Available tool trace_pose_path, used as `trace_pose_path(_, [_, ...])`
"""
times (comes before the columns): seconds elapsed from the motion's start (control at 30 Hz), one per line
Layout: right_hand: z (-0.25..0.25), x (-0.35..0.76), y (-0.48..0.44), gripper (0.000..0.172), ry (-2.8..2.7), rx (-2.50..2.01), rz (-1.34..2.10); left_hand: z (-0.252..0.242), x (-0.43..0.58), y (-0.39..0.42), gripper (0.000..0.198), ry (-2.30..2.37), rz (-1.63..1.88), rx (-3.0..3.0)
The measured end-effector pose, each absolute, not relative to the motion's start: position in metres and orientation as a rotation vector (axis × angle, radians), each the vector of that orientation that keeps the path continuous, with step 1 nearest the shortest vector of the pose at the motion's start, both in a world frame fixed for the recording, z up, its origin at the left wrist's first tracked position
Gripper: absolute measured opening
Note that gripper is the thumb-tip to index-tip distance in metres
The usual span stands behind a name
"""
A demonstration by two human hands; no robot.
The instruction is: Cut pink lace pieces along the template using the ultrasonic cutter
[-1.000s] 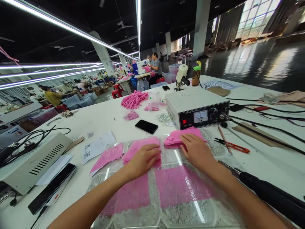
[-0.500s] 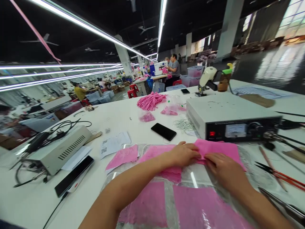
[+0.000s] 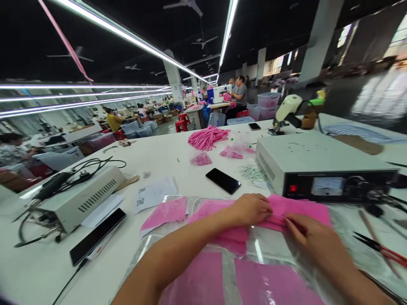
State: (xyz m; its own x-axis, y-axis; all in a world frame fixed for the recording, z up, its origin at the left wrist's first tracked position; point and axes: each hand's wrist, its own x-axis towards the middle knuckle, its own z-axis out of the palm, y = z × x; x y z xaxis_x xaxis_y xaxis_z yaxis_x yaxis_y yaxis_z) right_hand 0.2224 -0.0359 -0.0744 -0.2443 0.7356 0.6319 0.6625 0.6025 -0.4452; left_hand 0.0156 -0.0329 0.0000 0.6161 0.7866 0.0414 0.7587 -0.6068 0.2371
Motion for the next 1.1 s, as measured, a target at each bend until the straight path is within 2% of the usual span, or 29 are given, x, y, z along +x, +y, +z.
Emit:
trace_pose_path(0.13, [-0.059,0.213,-0.043,0.034,-2.043,-1.174,0.110,0.007,0.004,-0.027,0.025,1.290,0.358,2.607])
trace_pose_path(0.27, [-0.062,0.215,-0.044,0.032,-2.049,-1.181,0.151,0.015,0.008,-0.027,0.032,1.187,0.338,2.619])
trace_pose_path(0.57, [-0.061,0.218,-0.042,0.023,-2.044,-1.160,0.238,0.024,0.025,-0.023,0.029,1.212,0.150,2.591])
trace_pose_path(0.8, [-0.064,0.218,-0.041,0.021,-2.051,-1.169,0.265,0.026,0.016,-0.017,0.028,1.186,0.183,2.562])
trace_pose_path(1.1, [-0.065,0.217,-0.043,0.021,-2.043,-1.173,0.250,0.025,0.018,-0.016,0.029,1.107,0.015,2.571])
